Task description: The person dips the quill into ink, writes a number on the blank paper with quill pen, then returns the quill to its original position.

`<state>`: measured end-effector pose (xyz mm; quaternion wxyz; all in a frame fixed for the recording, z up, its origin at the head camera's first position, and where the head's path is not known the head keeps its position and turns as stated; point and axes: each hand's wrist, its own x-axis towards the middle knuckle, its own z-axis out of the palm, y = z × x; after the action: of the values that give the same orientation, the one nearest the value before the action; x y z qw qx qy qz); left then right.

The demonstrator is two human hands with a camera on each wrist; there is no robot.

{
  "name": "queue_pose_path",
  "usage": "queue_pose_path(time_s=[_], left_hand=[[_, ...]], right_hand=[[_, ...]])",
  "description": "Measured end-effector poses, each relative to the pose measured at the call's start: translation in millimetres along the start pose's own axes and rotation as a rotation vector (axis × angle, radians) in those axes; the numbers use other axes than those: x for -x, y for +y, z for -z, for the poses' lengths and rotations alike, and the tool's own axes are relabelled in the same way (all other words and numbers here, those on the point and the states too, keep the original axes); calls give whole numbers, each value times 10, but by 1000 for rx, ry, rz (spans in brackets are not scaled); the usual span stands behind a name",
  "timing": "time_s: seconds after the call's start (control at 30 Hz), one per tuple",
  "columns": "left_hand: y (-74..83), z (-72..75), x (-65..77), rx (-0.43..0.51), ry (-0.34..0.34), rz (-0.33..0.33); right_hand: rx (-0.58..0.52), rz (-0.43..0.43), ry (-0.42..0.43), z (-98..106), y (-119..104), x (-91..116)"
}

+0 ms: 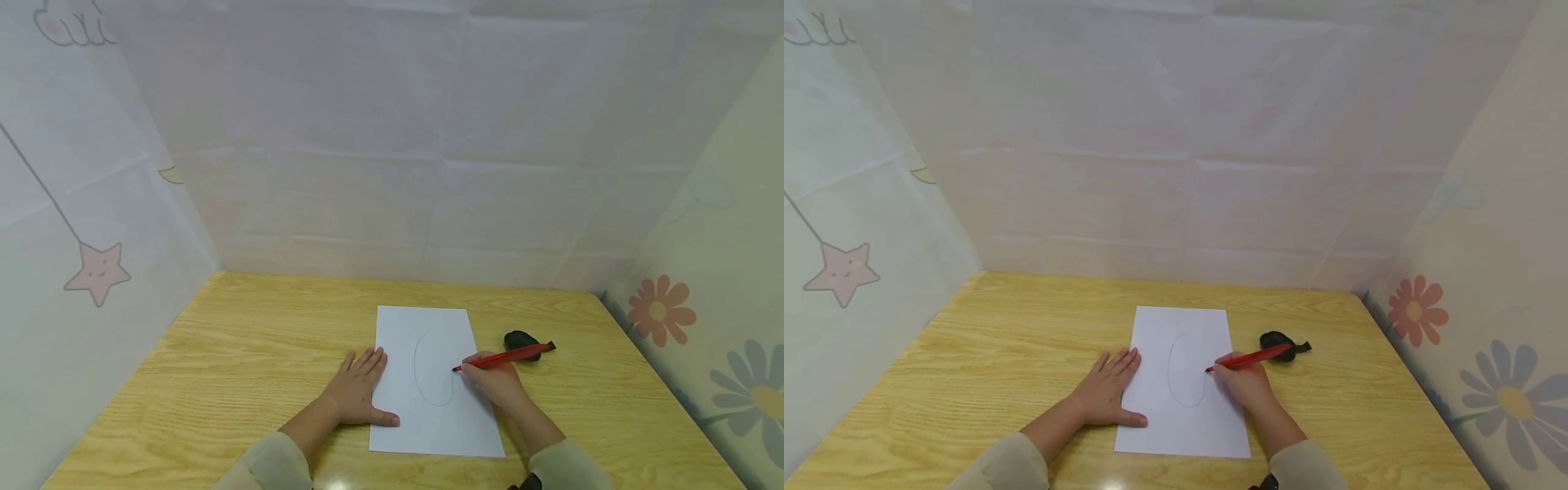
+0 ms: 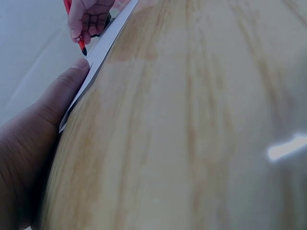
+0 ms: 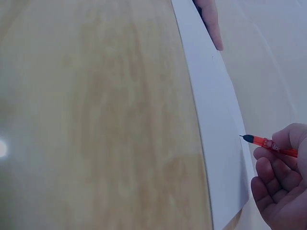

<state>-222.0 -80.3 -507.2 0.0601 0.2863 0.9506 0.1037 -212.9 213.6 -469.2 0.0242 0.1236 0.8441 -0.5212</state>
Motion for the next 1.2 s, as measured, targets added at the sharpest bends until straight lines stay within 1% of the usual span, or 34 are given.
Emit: queue_pose_path(time_s=[0.27,0.6,1.0,1.2], left_hand=[[-6,-4,-5,3,-1,3],[0,-6,-3,9,1,6],[3,-2,1,12,-2,10],[-2,-6,-1,9,1,8]], right_hand=[[15,7,-18,-5,-24,-11],[6,8,0,-27,-51,-12],[-13,-23,4,-61,-83,-31],[6,-16,1,-77,-98,-48]])
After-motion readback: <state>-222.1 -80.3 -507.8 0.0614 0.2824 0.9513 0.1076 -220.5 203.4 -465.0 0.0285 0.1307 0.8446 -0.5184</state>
